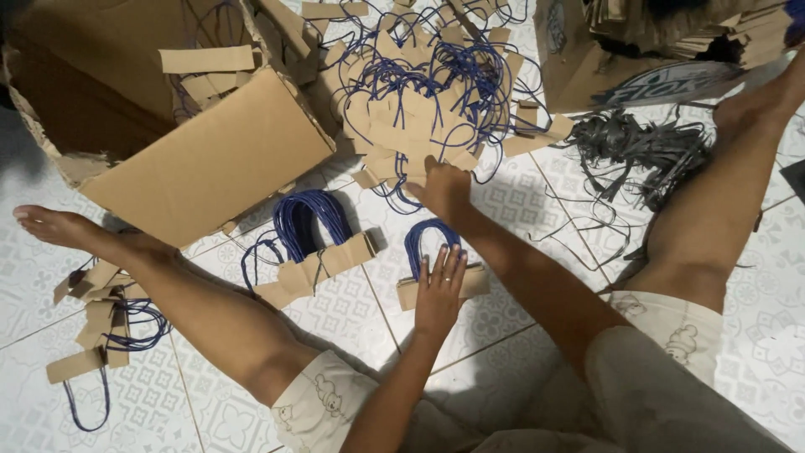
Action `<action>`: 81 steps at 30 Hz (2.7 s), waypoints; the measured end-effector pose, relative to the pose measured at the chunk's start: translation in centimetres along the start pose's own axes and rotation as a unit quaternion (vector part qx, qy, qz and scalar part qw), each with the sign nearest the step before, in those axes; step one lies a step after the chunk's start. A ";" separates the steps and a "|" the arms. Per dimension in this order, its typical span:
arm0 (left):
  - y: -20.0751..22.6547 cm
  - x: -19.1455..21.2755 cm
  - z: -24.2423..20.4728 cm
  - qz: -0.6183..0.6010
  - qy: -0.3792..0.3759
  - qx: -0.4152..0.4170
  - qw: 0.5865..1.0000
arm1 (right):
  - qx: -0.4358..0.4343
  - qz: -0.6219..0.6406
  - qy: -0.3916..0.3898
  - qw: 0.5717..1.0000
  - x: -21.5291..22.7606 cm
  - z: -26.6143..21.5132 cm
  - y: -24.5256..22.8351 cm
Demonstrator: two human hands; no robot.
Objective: Assembling bag handles by inserting blue cords into cardboard strips.
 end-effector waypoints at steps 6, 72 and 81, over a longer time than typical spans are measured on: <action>0.1 -1.1 0.1 -0.046 -0.015 -0.007 0.999 | -0.068 0.067 -0.151 0.984 -1.4 1.1 -2.3; -2.1 5.9 -3.9 -0.907 0.086 0.289 0.295 | -0.041 0.821 -0.198 0.534 6.7 -17.4 6.8; -0.4 10.4 -3.3 -0.871 0.139 0.361 0.304 | -0.019 0.677 -0.190 0.711 1.6 -23.9 4.8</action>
Point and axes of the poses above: each hand's wrist, its own z-axis towards the middle knuckle, its own x-axis out of the back of the hand, y = z × x, the point moved 3 cm from there along z, towards the middle knuckle, and after that the axes turned 12 degrees about -y, right-handed, at the moved point
